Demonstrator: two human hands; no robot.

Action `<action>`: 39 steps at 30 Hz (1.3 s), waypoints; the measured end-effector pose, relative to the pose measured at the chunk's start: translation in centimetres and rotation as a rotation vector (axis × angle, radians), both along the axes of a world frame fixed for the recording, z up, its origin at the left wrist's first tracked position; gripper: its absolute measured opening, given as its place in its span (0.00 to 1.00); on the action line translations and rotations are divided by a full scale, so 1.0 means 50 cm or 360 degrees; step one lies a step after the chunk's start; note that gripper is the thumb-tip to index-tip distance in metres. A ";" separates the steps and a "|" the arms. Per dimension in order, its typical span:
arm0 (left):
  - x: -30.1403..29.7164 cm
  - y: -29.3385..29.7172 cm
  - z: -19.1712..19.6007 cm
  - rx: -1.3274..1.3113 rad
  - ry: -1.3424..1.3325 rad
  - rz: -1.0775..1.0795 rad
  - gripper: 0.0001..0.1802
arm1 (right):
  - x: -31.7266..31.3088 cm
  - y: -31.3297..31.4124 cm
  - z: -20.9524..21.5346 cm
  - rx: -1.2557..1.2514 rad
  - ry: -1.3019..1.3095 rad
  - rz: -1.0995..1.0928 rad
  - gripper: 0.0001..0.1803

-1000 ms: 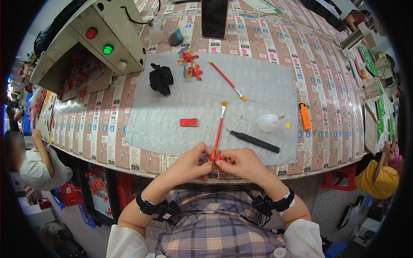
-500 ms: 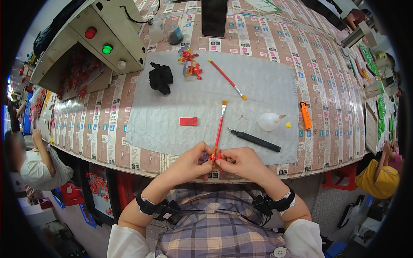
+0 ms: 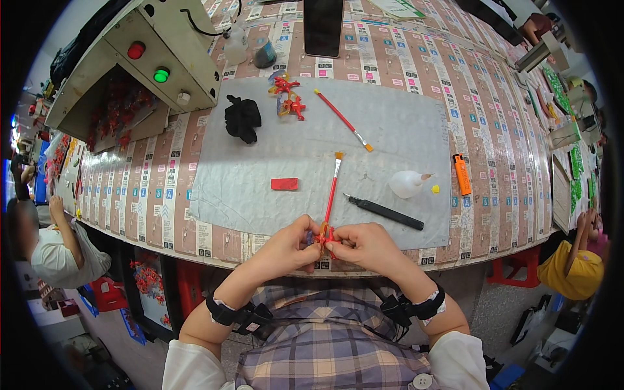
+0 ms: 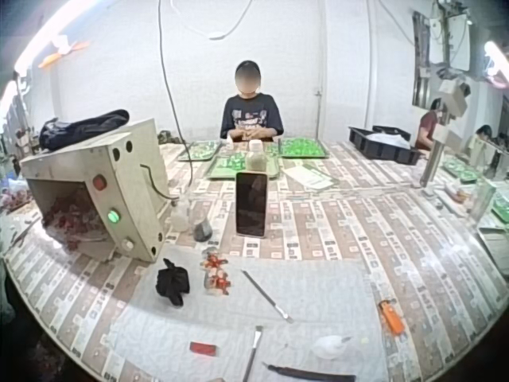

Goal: Assembling small red plastic toy figures using glue and small tools.

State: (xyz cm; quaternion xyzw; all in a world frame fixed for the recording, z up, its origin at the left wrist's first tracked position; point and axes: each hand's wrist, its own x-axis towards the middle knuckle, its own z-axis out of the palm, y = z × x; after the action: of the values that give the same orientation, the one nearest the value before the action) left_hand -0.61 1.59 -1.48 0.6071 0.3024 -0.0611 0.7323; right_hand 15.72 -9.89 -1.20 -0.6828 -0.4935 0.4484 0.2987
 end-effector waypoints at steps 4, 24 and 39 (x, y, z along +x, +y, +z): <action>0.005 0.006 0.002 -0.0232 0.0036 0.0058 0.11 | 0.000 -0.001 -0.007 -0.0017 0.0139 -0.0032 0.16; 0.006 0.016 0.026 -0.0851 0.0078 0.0007 0.13 | -0.009 0.005 0.000 -0.0002 0.0562 -0.0416 0.24; -0.028 0.003 0.065 -0.0753 -0.0117 0.0048 0.29 | 0.007 -0.007 0.060 0.0101 0.0564 -0.0412 0.25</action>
State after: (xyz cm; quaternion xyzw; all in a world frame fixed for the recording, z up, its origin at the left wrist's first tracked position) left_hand -1.99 1.73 1.79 0.4160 0.2618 -0.0973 0.8654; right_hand 16.05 -10.26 1.82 -0.6412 -0.3555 0.5034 0.4572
